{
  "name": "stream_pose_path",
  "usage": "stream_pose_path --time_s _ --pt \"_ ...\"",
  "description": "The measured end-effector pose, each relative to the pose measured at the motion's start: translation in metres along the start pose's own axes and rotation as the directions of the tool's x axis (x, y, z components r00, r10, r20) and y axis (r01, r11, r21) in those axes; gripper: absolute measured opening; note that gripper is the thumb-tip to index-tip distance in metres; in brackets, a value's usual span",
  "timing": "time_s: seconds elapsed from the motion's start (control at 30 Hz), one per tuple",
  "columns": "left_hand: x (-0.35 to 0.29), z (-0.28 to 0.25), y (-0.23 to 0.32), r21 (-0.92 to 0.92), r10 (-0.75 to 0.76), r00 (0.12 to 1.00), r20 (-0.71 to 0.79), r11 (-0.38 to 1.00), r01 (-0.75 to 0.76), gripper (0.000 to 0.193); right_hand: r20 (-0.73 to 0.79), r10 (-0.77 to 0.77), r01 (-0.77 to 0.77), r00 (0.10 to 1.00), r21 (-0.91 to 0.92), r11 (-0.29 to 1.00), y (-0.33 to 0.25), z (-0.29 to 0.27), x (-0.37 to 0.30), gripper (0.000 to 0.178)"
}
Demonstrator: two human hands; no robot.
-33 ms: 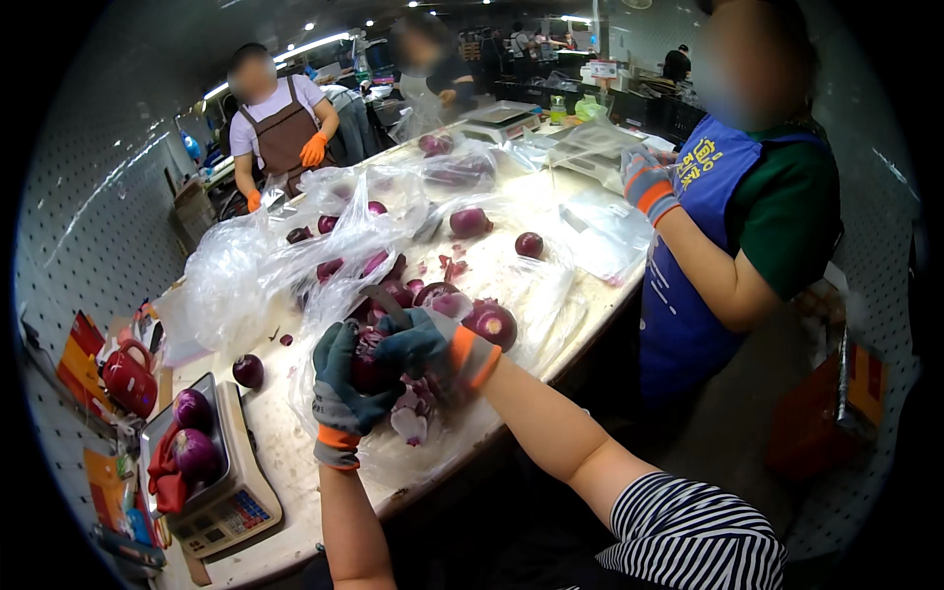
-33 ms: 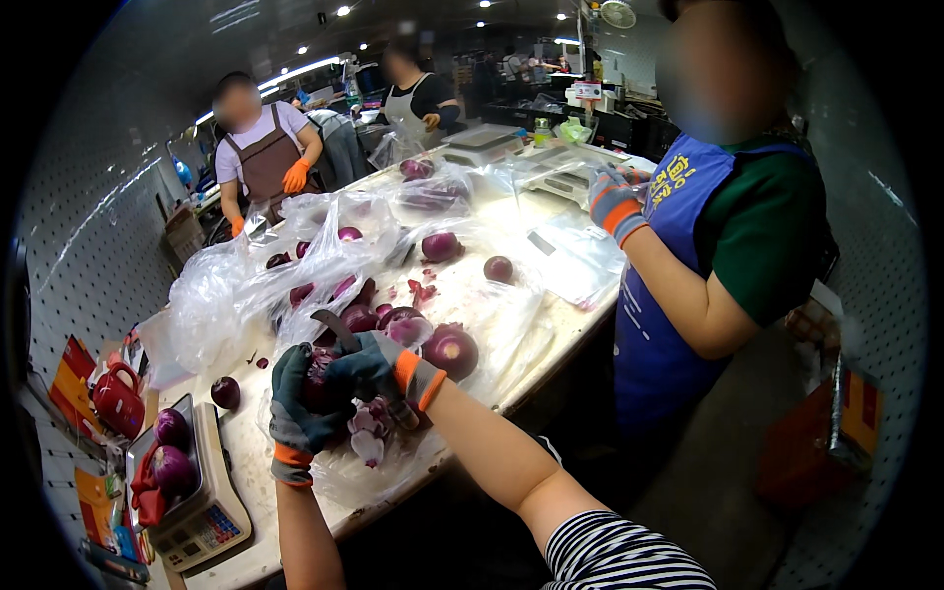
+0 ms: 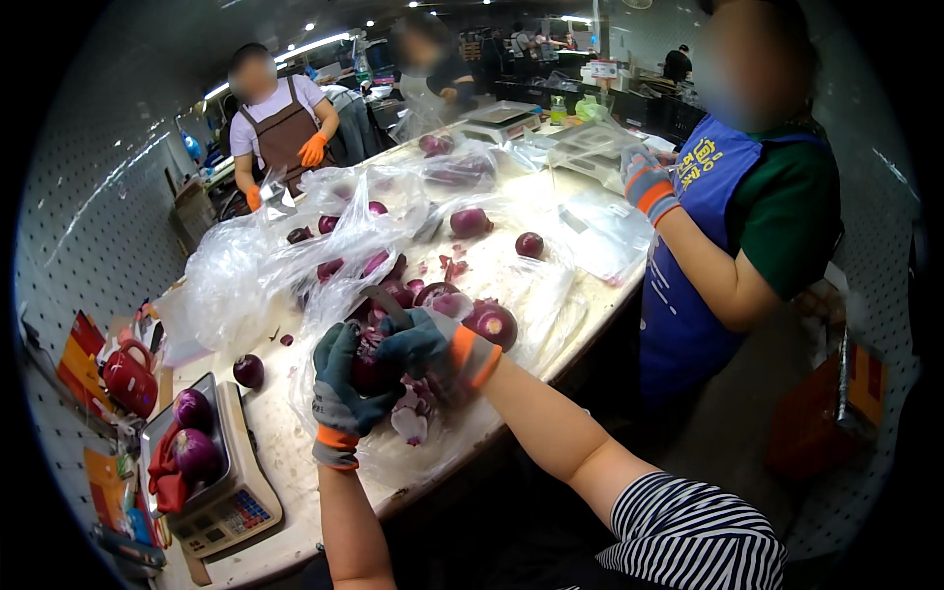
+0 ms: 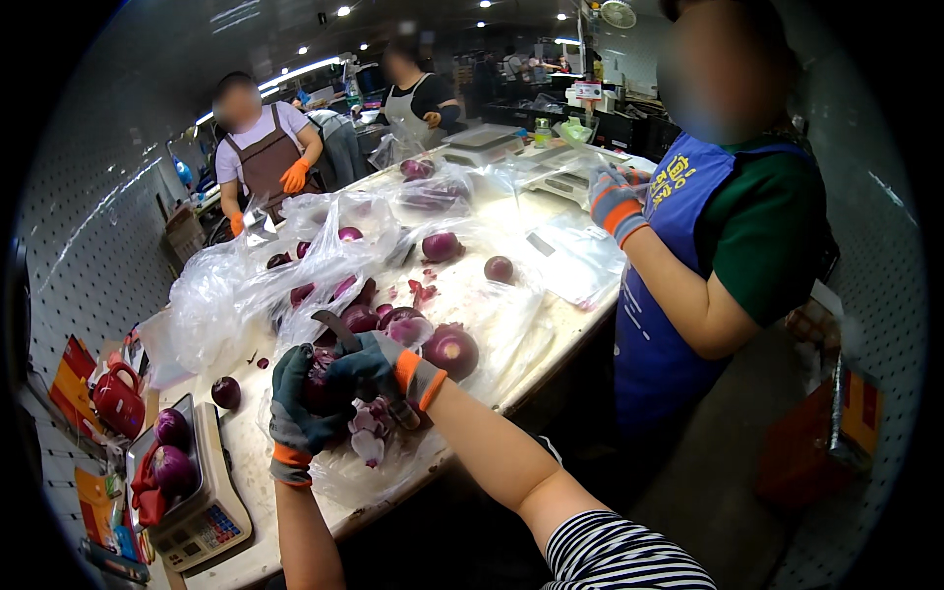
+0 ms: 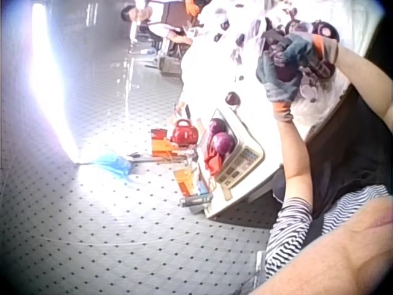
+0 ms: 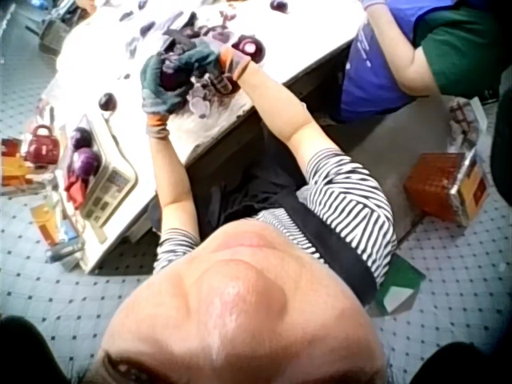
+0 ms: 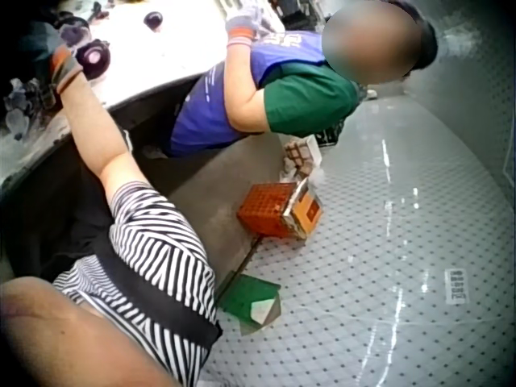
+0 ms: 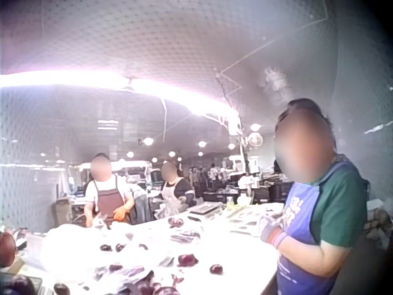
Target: The person peels red onions by hand, removing the dry outer skins and placing the peeled onions into a plastic bag. The person handles the onions one at a time, using gloved hands to strip the layers and discarding the skins onto the table.
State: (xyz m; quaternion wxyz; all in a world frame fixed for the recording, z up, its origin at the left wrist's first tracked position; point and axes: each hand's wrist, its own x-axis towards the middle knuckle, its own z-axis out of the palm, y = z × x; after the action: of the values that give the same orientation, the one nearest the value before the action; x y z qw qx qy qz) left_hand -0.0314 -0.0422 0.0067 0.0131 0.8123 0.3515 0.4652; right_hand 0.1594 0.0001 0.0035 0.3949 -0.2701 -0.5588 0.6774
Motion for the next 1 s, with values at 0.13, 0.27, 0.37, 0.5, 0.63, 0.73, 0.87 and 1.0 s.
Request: stream_pose_path --time_s 0.13,0.27,0.37,0.5,0.63,0.73,0.87,1.0 --pt "-0.001 -0.009 -0.006 -0.027 0.049 0.998 0.042 0.998 -0.048 0.089 0.034 0.021 -0.021 0.999 0.009 1.0 -0.018 0.014 -0.013 0.027" --pt "0.004 -0.014 0.001 -0.025 0.005 0.988 0.151 1.0 -0.001 0.087 0.109 0.032 -0.039 0.994 0.057 0.998 -0.004 0.007 -0.008 0.04" --pt "0.004 -0.017 0.003 -0.016 0.009 0.982 0.191 1.0 -0.006 0.086 0.099 -0.014 0.011 0.995 0.025 1.0 0.001 0.008 -0.005 0.048" --pt "0.0 -0.021 -0.01 -0.001 0.121 0.978 0.171 0.992 -0.123 0.089 0.029 -0.002 0.004 1.0 -0.061 0.998 0.014 0.002 0.008 0.022" --pt "-0.008 -0.013 -0.02 -0.181 -0.051 0.981 0.189 0.98 0.086 0.091 0.058 0.054 -0.063 0.997 0.165 0.984 0.024 -0.018 0.01 0.013" --pt "-0.01 -0.015 -0.016 -0.306 -0.198 0.967 0.161 0.921 0.24 0.092 0.13 -0.462 0.479 0.877 -0.292 0.828 0.007 -0.006 -0.012 0.011" --pt "-0.014 -0.023 -0.02 -0.203 -0.186 0.969 0.16 0.955 0.217 0.097 0.059 0.101 -0.097 0.993 -0.063 0.993 -0.024 0.016 -0.015 0.023" --pt "-0.011 -0.021 -0.014 -0.164 -0.166 0.966 0.198 0.966 0.2 0.093 0.077 0.096 -0.079 0.992 -0.208 0.975 -0.022 0.029 -0.015 0.068"
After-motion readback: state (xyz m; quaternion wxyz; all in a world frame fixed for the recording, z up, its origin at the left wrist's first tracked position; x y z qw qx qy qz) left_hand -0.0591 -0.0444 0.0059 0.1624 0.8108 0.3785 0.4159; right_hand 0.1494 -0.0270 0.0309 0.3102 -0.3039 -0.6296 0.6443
